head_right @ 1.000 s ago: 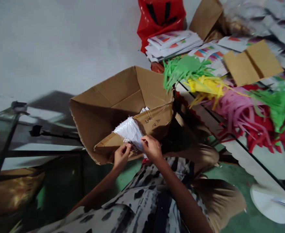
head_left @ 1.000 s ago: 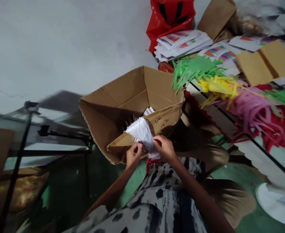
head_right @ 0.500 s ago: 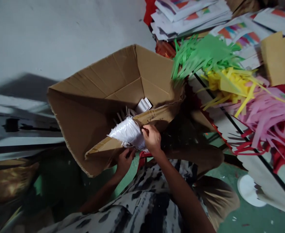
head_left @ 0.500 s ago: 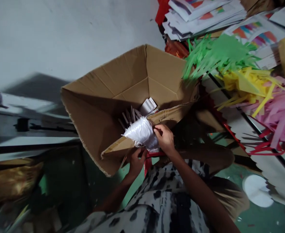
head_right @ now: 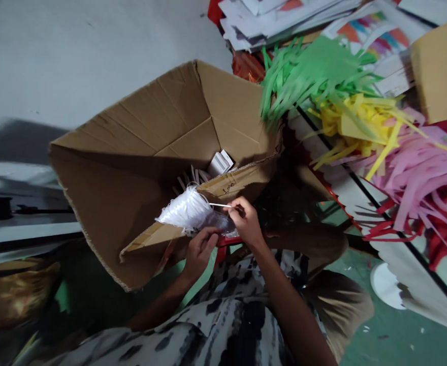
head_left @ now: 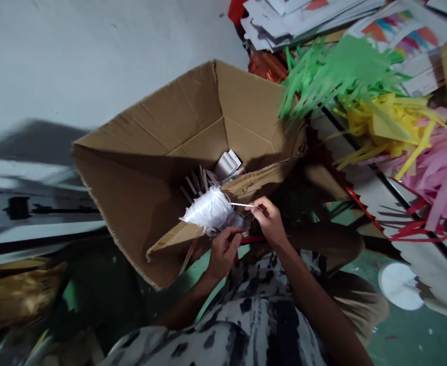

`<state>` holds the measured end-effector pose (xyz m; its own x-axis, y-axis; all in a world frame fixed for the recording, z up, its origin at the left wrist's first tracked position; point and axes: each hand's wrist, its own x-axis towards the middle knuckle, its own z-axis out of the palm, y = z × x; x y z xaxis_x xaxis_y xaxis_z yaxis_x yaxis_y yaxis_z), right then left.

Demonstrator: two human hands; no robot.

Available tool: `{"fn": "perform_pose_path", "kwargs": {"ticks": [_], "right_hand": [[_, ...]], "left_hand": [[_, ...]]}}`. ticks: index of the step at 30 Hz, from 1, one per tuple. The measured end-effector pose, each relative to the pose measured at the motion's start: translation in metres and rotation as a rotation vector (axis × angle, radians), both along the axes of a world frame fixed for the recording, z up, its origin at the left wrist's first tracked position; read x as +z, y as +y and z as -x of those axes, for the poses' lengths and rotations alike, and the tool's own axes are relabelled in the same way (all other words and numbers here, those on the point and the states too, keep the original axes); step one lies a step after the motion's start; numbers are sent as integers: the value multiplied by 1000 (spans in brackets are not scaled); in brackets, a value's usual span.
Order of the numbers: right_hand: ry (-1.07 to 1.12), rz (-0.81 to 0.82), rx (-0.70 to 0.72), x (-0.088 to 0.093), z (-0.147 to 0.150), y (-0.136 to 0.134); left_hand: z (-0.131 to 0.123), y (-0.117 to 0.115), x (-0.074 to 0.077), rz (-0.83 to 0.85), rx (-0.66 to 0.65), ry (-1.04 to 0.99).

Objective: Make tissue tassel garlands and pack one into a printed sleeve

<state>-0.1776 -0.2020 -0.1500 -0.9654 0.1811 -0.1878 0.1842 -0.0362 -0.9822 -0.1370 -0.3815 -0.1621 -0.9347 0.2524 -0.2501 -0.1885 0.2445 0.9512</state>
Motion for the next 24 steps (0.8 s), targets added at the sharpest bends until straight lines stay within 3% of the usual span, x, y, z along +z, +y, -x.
{"fn": "perform_pose_path", "kwargs": {"ticks": [5,10,12,17,20,22,24], "right_hand": [[-62,210,66,27,-42,16],[-199,-112,-13,32,-129,58],[-257,-260,-163,28,-174,86],[-333,-565,-872,25,-283,151],[-346,-520,-1163,40,-328,139],[-198,-433,-1225,53,-336,108],[-114,-353,-1212,63,-328,78]], "left_hand": [[31,25,25,-456,142,-325],[54,31,50,-730,233,-409],[63,28,57,-757,258,-454],[74,34,63,-766,315,-431],[54,68,54,-702,109,-349],[26,96,45,-508,-230,-331],[-6,124,39,-358,-545,-467]]}}
